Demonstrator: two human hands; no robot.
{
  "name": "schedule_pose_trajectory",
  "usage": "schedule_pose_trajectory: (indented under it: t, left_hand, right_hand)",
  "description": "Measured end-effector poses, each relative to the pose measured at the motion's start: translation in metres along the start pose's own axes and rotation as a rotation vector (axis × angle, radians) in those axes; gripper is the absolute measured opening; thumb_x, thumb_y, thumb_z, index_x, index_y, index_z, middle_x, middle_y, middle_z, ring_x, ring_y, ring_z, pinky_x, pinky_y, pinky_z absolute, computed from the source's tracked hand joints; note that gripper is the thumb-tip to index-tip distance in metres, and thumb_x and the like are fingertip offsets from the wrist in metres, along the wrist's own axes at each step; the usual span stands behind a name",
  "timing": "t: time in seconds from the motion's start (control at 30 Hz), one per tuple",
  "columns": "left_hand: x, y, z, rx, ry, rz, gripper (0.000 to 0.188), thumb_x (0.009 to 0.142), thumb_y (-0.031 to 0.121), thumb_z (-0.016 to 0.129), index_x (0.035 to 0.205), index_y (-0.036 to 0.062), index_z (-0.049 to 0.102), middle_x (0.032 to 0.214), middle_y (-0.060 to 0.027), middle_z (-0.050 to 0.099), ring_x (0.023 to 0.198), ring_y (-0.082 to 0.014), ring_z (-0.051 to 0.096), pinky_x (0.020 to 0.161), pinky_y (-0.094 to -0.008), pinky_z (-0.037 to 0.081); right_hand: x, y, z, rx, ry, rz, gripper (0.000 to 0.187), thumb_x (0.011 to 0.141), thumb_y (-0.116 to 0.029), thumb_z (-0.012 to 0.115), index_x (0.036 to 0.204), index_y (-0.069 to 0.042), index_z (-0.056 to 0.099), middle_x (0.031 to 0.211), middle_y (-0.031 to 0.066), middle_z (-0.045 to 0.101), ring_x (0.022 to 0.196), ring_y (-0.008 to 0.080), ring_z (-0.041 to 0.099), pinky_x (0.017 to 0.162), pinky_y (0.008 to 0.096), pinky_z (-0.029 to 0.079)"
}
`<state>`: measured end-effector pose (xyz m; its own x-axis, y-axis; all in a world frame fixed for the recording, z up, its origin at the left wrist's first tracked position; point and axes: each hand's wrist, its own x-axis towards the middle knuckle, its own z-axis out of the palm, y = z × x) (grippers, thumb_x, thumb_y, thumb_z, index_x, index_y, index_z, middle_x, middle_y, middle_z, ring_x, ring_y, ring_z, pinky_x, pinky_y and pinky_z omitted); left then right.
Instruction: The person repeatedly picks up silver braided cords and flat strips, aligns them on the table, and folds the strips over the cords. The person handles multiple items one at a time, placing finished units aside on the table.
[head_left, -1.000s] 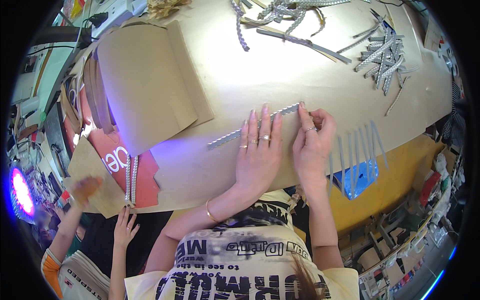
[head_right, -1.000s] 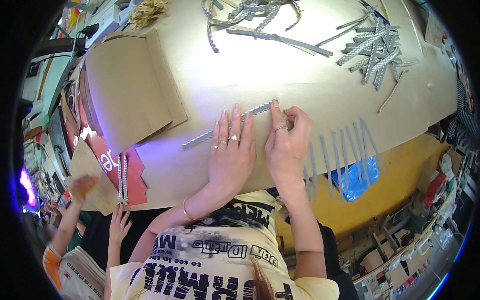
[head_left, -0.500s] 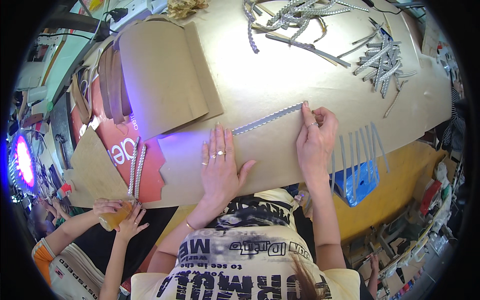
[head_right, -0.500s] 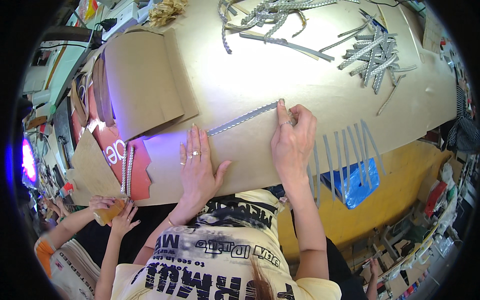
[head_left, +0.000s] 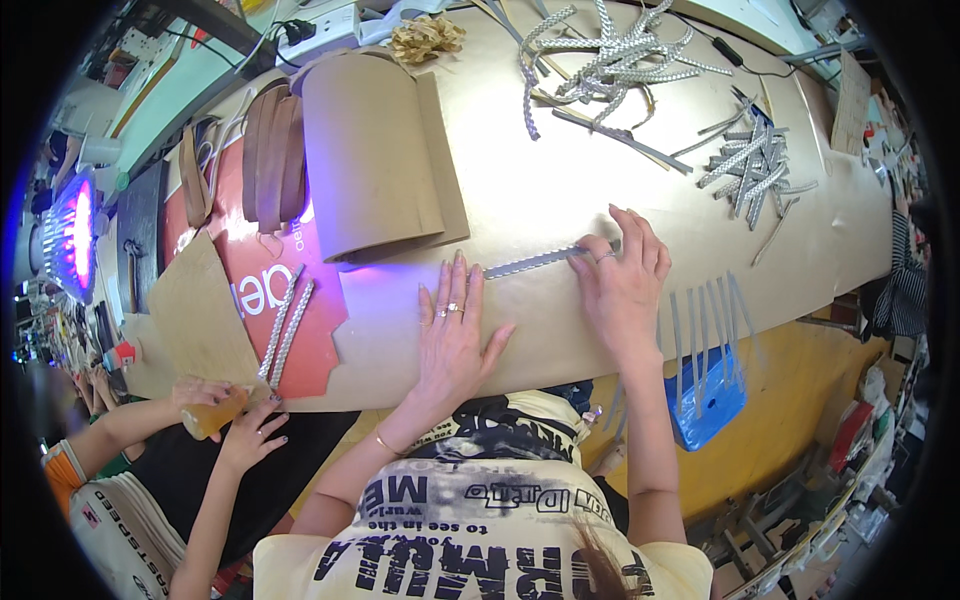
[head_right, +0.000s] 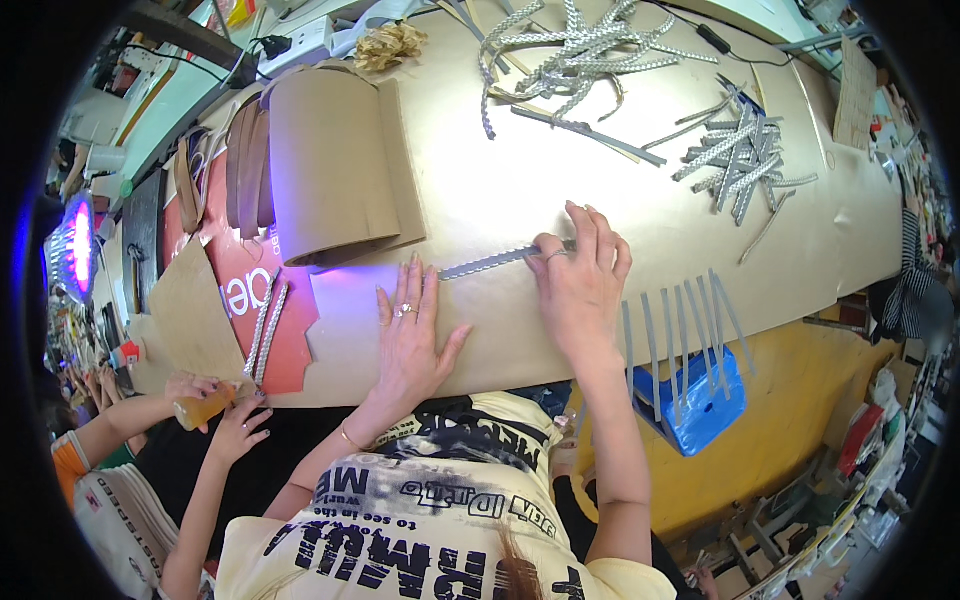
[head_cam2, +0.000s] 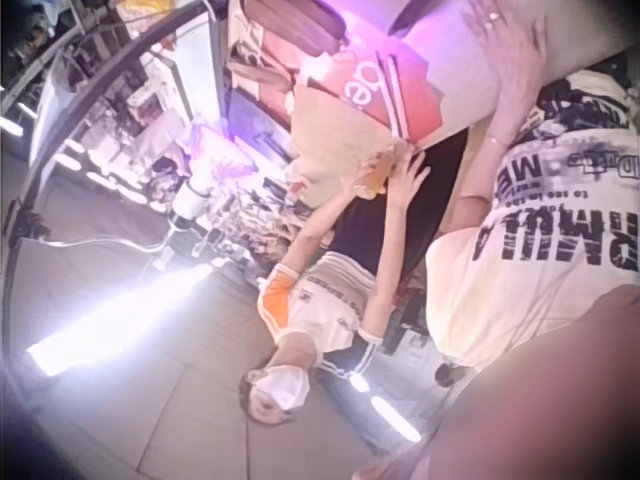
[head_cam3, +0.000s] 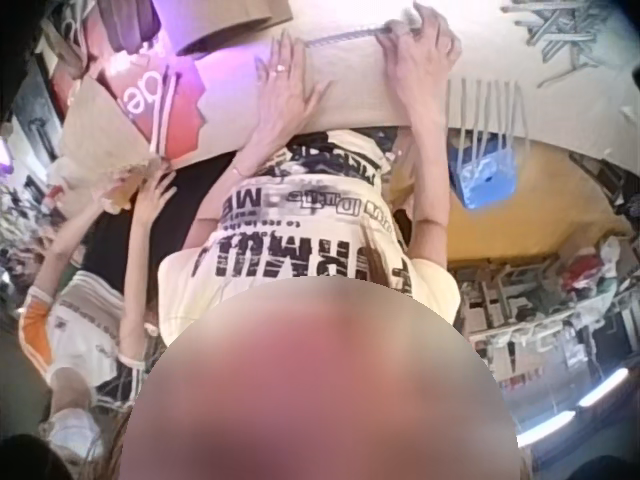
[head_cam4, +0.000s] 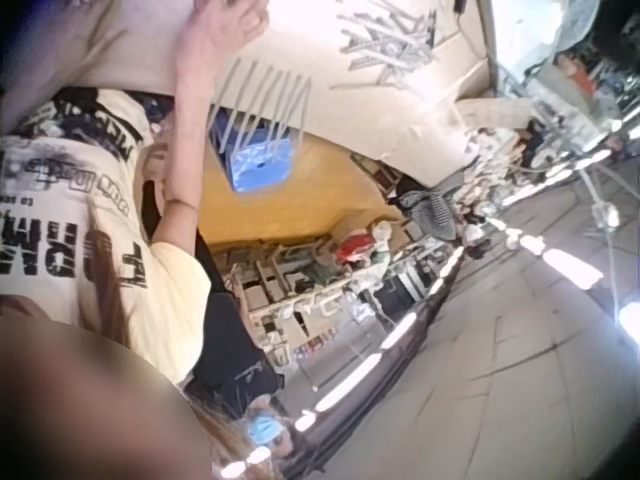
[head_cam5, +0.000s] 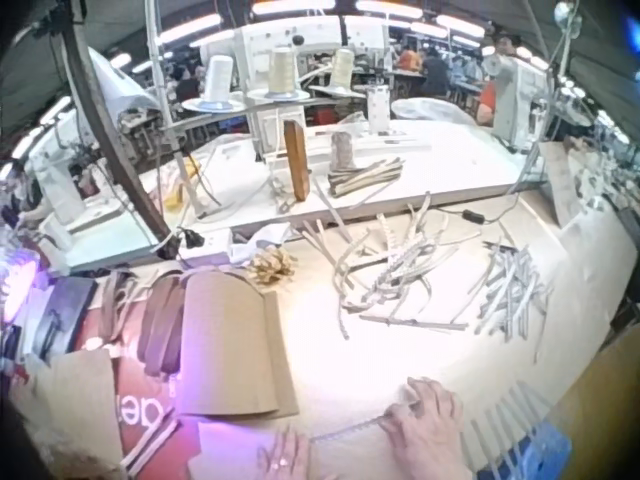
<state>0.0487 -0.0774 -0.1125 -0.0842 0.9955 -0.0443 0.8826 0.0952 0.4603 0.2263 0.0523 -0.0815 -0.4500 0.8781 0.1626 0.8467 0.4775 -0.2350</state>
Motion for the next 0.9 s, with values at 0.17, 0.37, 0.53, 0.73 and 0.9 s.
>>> schedule_pose_trajectory:
  t: [0.17, 0.37, 0.53, 0.73, 0.9]
  left_hand:
    - [0.003, 0.001, -0.005, -0.126, 0.167, 0.061, 0.070, 0.088, 0.019, 0.068, 0.147, -0.0031, 0.035, 0.155, -0.0287, 0.027, 0.145, -0.0440, 0.025, 0.116, -0.0587, 0.016]
    - [0.025, 0.030, -0.037, -0.739, 0.289, 0.060, 0.057, 0.094, 0.011, 0.062, 0.144, -0.0034, 0.039, 0.142, -0.0291, 0.046, 0.132, -0.0384, 0.048, 0.110, -0.0476, 0.037]
    - [0.076, 0.045, -0.085, -1.604, -0.094, -0.236, 0.052, 0.101, 0.016, 0.056, 0.143, -0.0072, 0.037, 0.125, -0.0197, 0.063, 0.117, -0.0255, 0.062, 0.102, -0.0358, 0.049]
    - [0.100, 0.023, -0.147, -1.450, 0.025, -0.254, 0.045, 0.104, 0.024, 0.050, 0.137, -0.0059, 0.047, 0.115, -0.0203, 0.067, 0.105, -0.0265, 0.068, 0.088, -0.0355, 0.058]
    - [0.110, -0.014, -0.176, -1.432, 0.194, -0.297, 0.038, 0.103, 0.023, 0.053, 0.129, -0.0034, 0.055, 0.107, -0.0169, 0.070, 0.095, -0.0230, 0.072, 0.079, -0.0319, 0.061]
  right_hand:
    - [-0.004, 0.014, -0.014, 0.143, -0.282, 0.055, 0.021, 0.086, -0.019, 0.072, 0.102, -0.006, 0.067, 0.111, 0.0085, 0.065, 0.107, 0.0233, 0.059, 0.097, 0.0359, 0.039]
    - [-0.021, 0.014, -0.055, 1.084, -0.095, 0.531, 0.027, 0.090, -0.010, 0.070, 0.115, 0.001, 0.065, 0.080, -0.0009, 0.060, 0.077, 0.0069, 0.056, 0.073, 0.0237, 0.046]
    - [-0.017, -0.022, -0.069, 1.225, 0.034, 0.505, 0.023, 0.090, -0.004, 0.068, 0.112, 0.003, 0.069, 0.082, -0.0009, 0.061, 0.076, 0.0077, 0.055, 0.073, 0.0237, 0.046]
    - [0.023, -0.060, -0.071, 1.088, 0.058, 0.237, 0.021, 0.089, -0.003, 0.069, 0.110, 0.002, 0.071, 0.079, 0.0045, 0.062, 0.072, 0.0104, 0.055, 0.069, 0.0239, 0.046]
    - [0.067, -0.091, -0.065, 1.147, -0.084, 0.114, 0.015, 0.091, -0.005, 0.068, 0.103, 0.005, 0.070, 0.077, 0.0052, 0.061, 0.069, 0.0103, 0.055, 0.067, 0.0239, 0.046]
